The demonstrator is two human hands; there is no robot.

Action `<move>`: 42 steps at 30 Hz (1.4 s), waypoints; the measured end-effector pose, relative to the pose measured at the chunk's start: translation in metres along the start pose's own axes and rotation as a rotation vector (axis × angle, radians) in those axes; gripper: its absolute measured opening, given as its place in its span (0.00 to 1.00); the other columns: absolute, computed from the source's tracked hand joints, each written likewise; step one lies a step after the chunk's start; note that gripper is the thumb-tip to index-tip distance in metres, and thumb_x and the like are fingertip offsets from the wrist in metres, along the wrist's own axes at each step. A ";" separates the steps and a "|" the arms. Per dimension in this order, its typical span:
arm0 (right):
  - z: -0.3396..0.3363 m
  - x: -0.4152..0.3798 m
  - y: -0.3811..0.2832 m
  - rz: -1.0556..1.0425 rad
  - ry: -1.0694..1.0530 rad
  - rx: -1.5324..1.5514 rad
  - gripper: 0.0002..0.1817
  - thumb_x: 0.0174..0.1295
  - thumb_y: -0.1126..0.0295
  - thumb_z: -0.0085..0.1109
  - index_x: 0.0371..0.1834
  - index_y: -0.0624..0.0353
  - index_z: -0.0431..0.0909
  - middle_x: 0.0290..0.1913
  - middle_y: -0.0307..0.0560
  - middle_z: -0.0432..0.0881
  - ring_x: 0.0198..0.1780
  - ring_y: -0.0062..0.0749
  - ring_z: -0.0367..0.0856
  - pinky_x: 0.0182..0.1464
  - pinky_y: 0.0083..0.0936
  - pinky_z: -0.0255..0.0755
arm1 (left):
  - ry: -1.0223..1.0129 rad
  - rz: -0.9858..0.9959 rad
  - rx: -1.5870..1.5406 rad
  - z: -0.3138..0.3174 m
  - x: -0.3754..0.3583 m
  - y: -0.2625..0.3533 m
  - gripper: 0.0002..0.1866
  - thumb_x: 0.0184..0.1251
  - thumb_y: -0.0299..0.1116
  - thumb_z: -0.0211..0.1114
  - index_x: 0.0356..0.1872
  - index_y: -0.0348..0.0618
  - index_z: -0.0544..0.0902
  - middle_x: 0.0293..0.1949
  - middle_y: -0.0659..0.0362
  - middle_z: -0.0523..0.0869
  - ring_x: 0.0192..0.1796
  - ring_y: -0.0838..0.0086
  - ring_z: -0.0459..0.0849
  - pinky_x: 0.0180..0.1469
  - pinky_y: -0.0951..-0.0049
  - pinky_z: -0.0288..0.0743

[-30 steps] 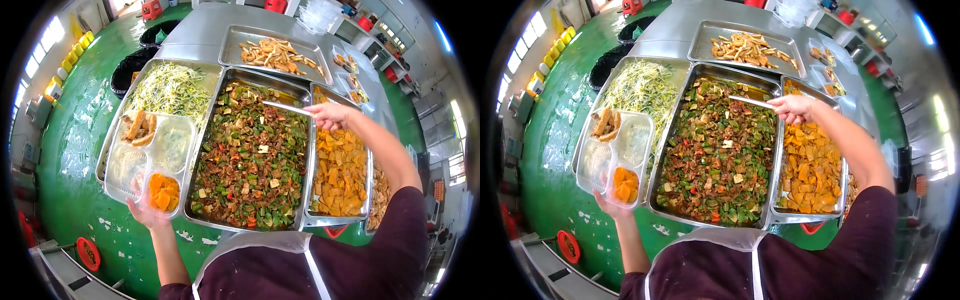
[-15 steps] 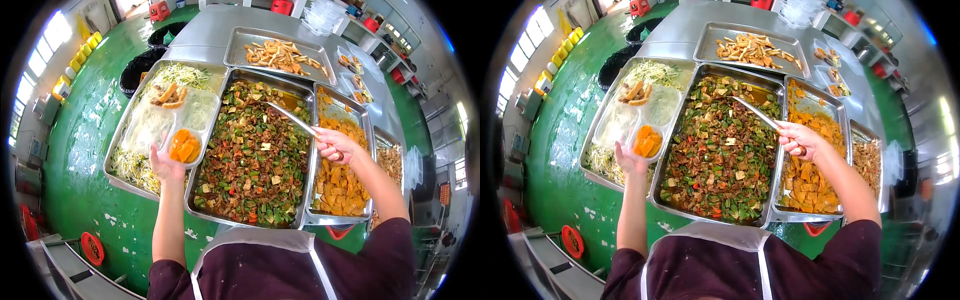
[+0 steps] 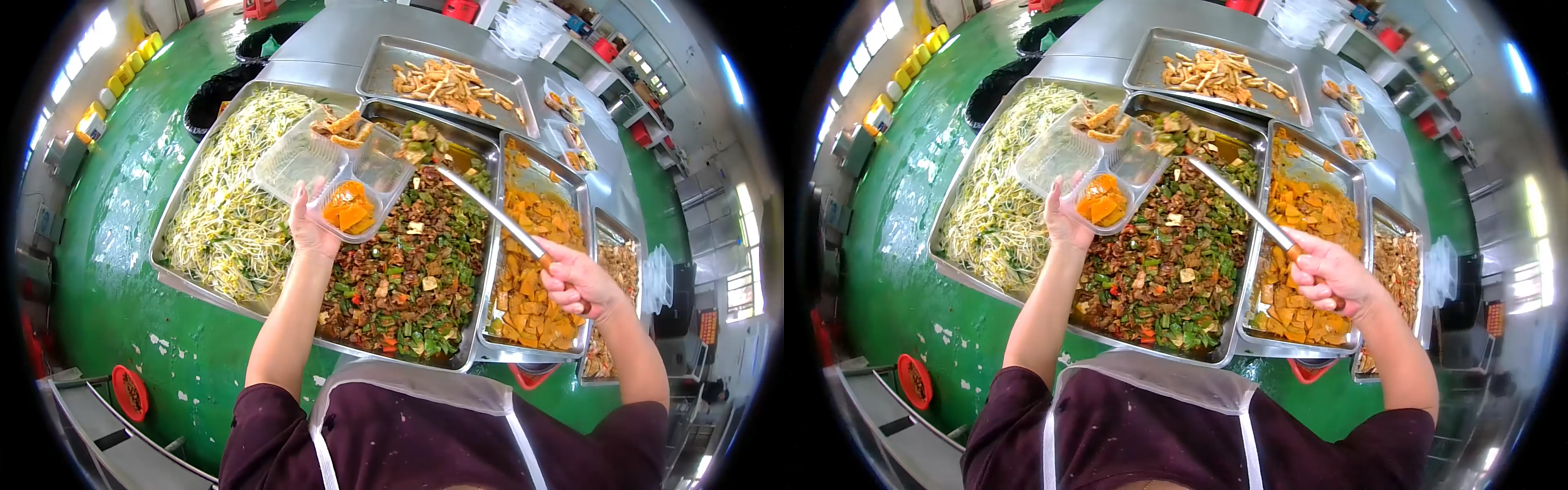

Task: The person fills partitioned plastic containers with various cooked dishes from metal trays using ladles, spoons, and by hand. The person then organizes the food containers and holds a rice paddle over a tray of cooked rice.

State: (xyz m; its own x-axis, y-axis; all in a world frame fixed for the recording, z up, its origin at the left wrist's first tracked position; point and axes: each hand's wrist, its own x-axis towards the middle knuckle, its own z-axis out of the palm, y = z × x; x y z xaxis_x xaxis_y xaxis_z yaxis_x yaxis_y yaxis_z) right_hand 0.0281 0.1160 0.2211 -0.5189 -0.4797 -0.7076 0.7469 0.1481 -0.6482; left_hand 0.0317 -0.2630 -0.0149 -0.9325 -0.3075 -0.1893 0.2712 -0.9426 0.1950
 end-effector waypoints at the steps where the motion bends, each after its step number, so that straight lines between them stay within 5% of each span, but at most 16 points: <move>1: 0.005 -0.002 0.004 -0.001 0.045 -0.100 0.32 0.66 0.76 0.44 0.73 0.44 0.51 0.23 0.34 0.65 0.15 0.11 0.56 0.11 0.08 0.51 | 0.007 0.020 0.022 0.006 -0.003 -0.005 0.32 0.51 0.41 0.70 0.57 0.58 0.64 0.55 0.56 0.71 0.59 0.52 0.71 0.60 0.41 0.65; 5: 0.011 0.000 0.028 -0.031 0.167 -0.500 0.32 0.66 0.78 0.41 0.73 0.42 0.53 0.23 0.31 0.63 0.16 0.11 0.55 0.13 0.09 0.52 | 0.034 0.089 0.093 0.024 -0.015 -0.029 0.30 0.50 0.43 0.71 0.55 0.56 0.69 0.57 0.53 0.71 0.60 0.52 0.70 0.62 0.43 0.64; 6: 0.009 -0.001 0.033 -0.065 0.181 -0.627 0.32 0.65 0.77 0.44 0.73 0.43 0.54 0.25 0.31 0.67 0.19 0.15 0.61 0.19 0.14 0.62 | 0.024 0.087 0.098 0.028 -0.017 -0.031 0.32 0.50 0.41 0.70 0.57 0.55 0.66 0.56 0.54 0.72 0.59 0.54 0.72 0.61 0.44 0.65; 7: -0.003 0.006 0.047 -0.312 0.211 -0.990 0.32 0.63 0.76 0.47 0.72 0.45 0.56 0.29 0.38 0.76 0.21 0.24 0.70 0.27 0.22 0.70 | 0.015 0.085 0.103 0.030 -0.018 -0.031 0.34 0.51 0.39 0.70 0.59 0.54 0.64 0.54 0.54 0.73 0.58 0.55 0.73 0.60 0.45 0.67; 9: 0.003 -0.001 0.054 -0.324 0.358 -1.331 0.30 0.62 0.74 0.48 0.70 0.49 0.58 0.37 0.50 0.81 0.26 0.37 0.78 0.36 0.29 0.73 | 0.007 0.074 0.109 0.033 -0.023 -0.032 0.35 0.50 0.40 0.70 0.60 0.53 0.63 0.55 0.54 0.73 0.58 0.55 0.73 0.60 0.45 0.66; 10: 0.001 -0.002 0.063 -0.509 0.391 -1.463 0.29 0.61 0.73 0.49 0.68 0.51 0.62 0.35 0.54 0.78 0.25 0.42 0.77 0.31 0.31 0.74 | 0.018 0.065 0.103 0.037 -0.027 -0.033 0.35 0.50 0.40 0.70 0.59 0.53 0.63 0.55 0.54 0.73 0.58 0.55 0.73 0.60 0.45 0.66; 16: -0.008 -0.002 0.100 -0.852 0.693 -2.036 0.32 0.54 0.75 0.54 0.67 0.49 0.66 0.25 0.44 0.65 0.21 0.35 0.74 0.20 0.29 0.70 | 0.050 0.043 0.034 0.046 -0.043 -0.037 0.33 0.49 0.42 0.71 0.57 0.53 0.65 0.54 0.54 0.73 0.58 0.55 0.72 0.61 0.45 0.64; 26: -0.027 -0.018 0.110 -1.036 0.718 -2.028 0.36 0.48 0.78 0.54 0.67 0.49 0.67 0.27 0.44 0.65 0.21 0.35 0.72 0.22 0.29 0.69 | -0.028 0.149 0.074 0.045 -0.071 -0.033 0.35 0.45 0.46 0.68 0.57 0.55 0.66 0.65 0.54 0.68 0.65 0.52 0.65 0.67 0.41 0.53; 35: -0.012 -0.004 0.120 -1.116 0.625 -1.855 0.35 0.50 0.78 0.55 0.66 0.49 0.67 0.26 0.46 0.67 0.21 0.36 0.73 0.22 0.31 0.70 | 0.048 0.211 0.119 0.046 -0.098 -0.002 0.32 0.46 0.47 0.66 0.56 0.55 0.69 0.63 0.52 0.69 0.65 0.51 0.65 0.67 0.43 0.53; 41: 0.037 0.012 0.120 -1.138 0.420 -1.212 0.29 0.57 0.80 0.53 0.65 0.55 0.68 0.24 0.48 0.69 0.22 0.33 0.73 0.24 0.28 0.70 | 0.002 0.210 0.119 0.020 -0.077 0.044 0.34 0.47 0.47 0.65 0.59 0.54 0.66 0.63 0.51 0.70 0.65 0.52 0.66 0.68 0.43 0.53; 42: 0.041 0.016 0.123 -1.083 0.352 -1.109 0.29 0.60 0.81 0.49 0.67 0.55 0.64 0.23 0.44 0.69 0.19 0.25 0.69 0.21 0.22 0.66 | -0.005 0.204 0.130 0.021 -0.075 0.054 0.34 0.47 0.47 0.65 0.59 0.54 0.67 0.63 0.50 0.70 0.65 0.52 0.66 0.68 0.43 0.53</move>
State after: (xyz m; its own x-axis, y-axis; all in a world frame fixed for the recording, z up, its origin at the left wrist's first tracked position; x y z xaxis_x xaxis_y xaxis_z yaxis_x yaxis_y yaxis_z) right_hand 0.1280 0.0911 0.1415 -0.7649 -0.5800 0.2800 -0.6021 0.4896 -0.6306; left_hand 0.1117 -0.2885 0.0298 -0.8628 -0.4891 -0.1283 0.4217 -0.8360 0.3510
